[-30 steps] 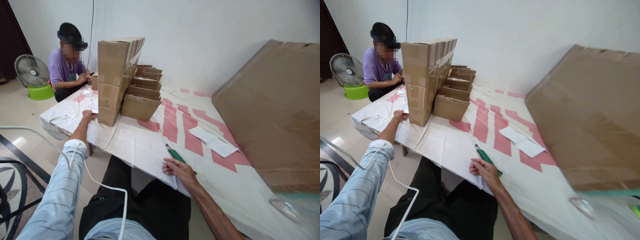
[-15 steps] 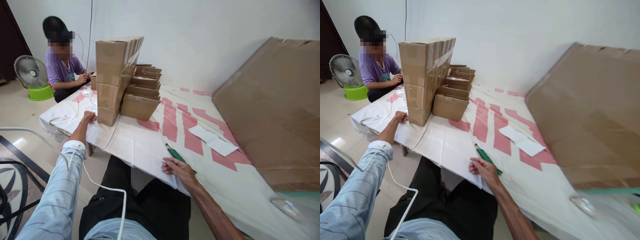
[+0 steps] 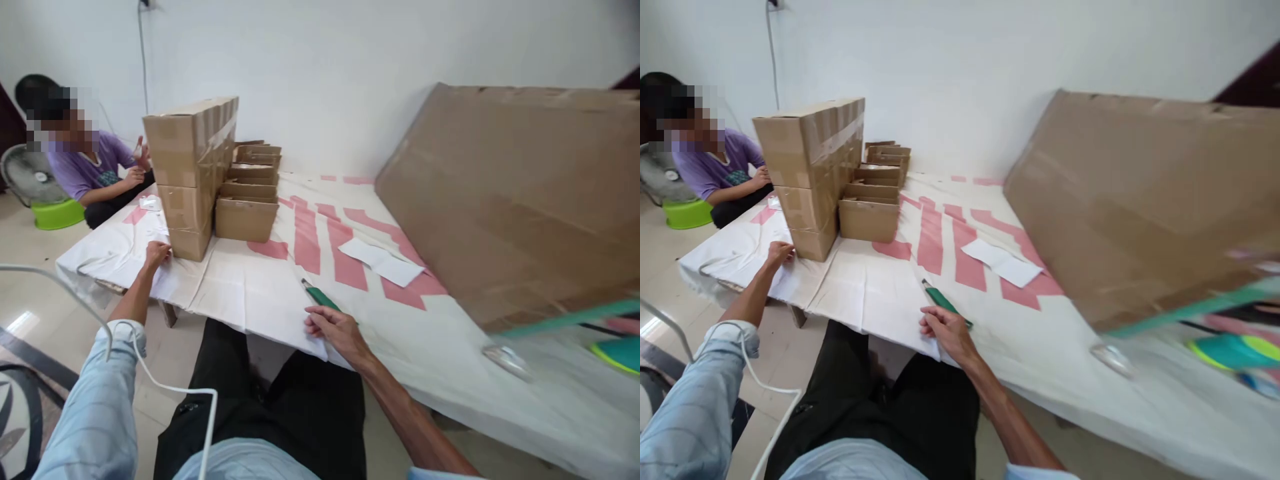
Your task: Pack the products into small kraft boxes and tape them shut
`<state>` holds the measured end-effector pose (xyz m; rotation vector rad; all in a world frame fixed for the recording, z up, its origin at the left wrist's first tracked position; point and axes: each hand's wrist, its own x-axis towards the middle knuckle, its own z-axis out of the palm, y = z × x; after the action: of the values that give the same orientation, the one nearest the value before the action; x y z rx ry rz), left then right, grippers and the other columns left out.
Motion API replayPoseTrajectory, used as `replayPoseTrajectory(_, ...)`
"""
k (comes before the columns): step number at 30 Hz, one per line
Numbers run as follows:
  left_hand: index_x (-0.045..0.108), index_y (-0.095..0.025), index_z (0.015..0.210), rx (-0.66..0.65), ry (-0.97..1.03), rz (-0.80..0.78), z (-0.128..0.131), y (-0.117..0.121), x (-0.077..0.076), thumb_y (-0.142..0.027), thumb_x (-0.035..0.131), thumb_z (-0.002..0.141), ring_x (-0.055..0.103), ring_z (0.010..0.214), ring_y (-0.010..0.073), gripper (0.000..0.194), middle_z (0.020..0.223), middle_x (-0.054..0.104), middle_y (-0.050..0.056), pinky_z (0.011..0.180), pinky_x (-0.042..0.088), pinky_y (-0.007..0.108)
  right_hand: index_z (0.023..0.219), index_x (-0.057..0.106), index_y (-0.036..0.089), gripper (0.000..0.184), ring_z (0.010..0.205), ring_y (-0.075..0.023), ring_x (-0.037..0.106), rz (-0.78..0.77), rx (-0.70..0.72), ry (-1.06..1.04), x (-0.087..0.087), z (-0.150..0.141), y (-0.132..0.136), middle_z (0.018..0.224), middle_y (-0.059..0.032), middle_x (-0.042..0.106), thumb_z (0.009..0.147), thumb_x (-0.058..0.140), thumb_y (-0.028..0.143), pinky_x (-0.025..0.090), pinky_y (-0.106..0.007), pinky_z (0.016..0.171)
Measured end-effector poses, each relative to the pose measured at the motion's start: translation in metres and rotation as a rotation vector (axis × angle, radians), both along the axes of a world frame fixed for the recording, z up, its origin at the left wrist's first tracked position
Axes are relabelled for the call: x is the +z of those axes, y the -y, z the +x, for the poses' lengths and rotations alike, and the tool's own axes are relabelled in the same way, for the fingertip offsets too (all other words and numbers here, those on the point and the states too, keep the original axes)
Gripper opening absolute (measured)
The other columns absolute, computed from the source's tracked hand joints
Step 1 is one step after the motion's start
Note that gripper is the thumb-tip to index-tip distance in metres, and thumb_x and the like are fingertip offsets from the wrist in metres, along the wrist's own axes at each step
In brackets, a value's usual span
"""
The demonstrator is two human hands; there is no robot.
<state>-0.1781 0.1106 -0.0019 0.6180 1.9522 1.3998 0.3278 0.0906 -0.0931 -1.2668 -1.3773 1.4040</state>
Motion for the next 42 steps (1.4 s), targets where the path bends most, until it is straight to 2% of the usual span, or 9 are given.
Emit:
replayPoseTrajectory(3,0.072,-0.011,0.091,0.012,-0.150,-0.024,0.016,0.016,0.009,-0.023,0.073,0.094,0.069,0.079,0.0192,0.012,0.086,0.071,0.007,0.071,0.059,0.031,0.093,0.076,0.017,0.049,0.058,-0.0173,0.069,0.096,-0.047,0.019,0.005,-0.002,0.002,0.071,-0.0042,0.075,0.068,0.085,0.059,0.058,-0.029,0.056)
replayPoseTrajectory(5,0.068,-0.015,0.079,0.011,-0.236,0.015,0.027,0.028,0.012,-0.022,0.070,0.088,0.063,0.065,0.0169,0.012,0.069,0.065,0.003,0.059,0.052,0.026,0.096,0.076,0.017,0.044,0.060,-0.0175,0.069,0.181,-0.067,0.067,0.006,-0.001,0.001,0.074,-0.0040,0.076,0.076,0.077,0.056,0.057,-0.029,0.057)
replayPoseTrajectory(10,0.068,-0.021,0.075,-0.043,-0.361,0.111,0.060,0.054,0.001,-0.037,0.070,0.077,0.063,0.061,0.0211,0.017,0.065,0.067,0.003,0.053,0.051,0.030,0.100,0.077,0.020,0.025,0.086,-0.0236,0.071,0.511,-0.145,0.391,0.006,0.019,-0.004,0.093,-0.0081,0.078,0.093,0.055,0.030,0.059,-0.039,0.087)
replayPoseTrajectory(13,0.070,-0.023,0.074,-0.183,-0.442,0.136,0.090,0.061,-0.014,-0.044,0.070,0.076,0.067,0.064,0.0241,0.021,0.065,0.071,0.003,0.057,0.056,0.033,0.107,0.077,0.019,0.026,0.109,-0.0288,0.066,0.656,-0.272,0.654,0.004,0.039,-0.006,0.112,-0.0136,0.075,0.096,0.054,0.021,0.052,-0.042,0.104)
replayPoseTrajectory(16,0.072,-0.024,0.075,-0.296,-0.513,0.178,0.125,0.057,-0.026,-0.046,0.069,0.076,0.070,0.067,0.0250,0.022,0.068,0.074,0.004,0.063,0.058,0.034,0.121,0.075,0.016,0.029,0.114,-0.0306,0.062,0.598,-0.299,0.849,0.002,0.050,-0.009,0.119,-0.0156,0.072,0.097,0.062,0.025,0.049,-0.042,0.107)
replayPoseTrajectory(19,0.075,-0.024,0.078,-0.463,-0.648,0.268,0.161,0.046,-0.033,-0.045,0.066,0.079,0.073,0.073,0.0251,0.022,0.078,0.079,0.006,0.072,0.059,0.035,0.127,0.073,0.016,0.035,0.113,-0.0290,0.061,0.552,-0.188,0.940,0.000,0.047,-0.014,0.120,-0.0139,0.072,0.098,0.068,0.034,0.048,-0.039,0.105)
replayPoseTrajectory(25,0.075,-0.025,0.080,-0.772,-0.851,0.379,0.217,0.024,-0.039,-0.040,0.060,0.090,0.073,0.082,0.0264,0.023,0.089,0.080,0.009,0.078,0.058,0.039,0.113,0.076,0.017,0.021,0.108,-0.0267,0.061,0.502,-0.124,1.031,0.005,0.022,-0.029,0.113,-0.0123,0.072,0.098,0.068,0.030,0.046,-0.035,0.097)
replayPoseTrajectory(36,0.078,-0.028,0.104,-0.856,-0.952,0.531,0.270,-0.001,-0.048,-0.035,0.060,0.098,0.070,0.104,0.0310,0.020,0.108,0.076,0.012,0.100,0.056,0.048,0.109,0.076,0.020,0.020,0.106,-0.0259,0.064,0.561,-0.053,0.883,0.001,-0.016,-0.034,0.110,-0.0097,0.072,0.100,0.071,0.038,0.048,-0.036,0.095)
replayPoseTrajectory(42,0.078,-0.028,0.100,-0.943,-0.861,0.455,0.287,-0.003,-0.074,-0.032,0.063,0.094,0.070,0.097,0.0316,0.016,0.104,0.077,0.012,0.094,0.057,0.050,0.117,0.073,0.018,0.020,0.117,-0.0308,0.059,0.614,-0.208,0.962,0.021,0.042,-0.084,0.120,-0.0145,0.070,0.103,0.065,0.028,0.047,-0.042,0.102)
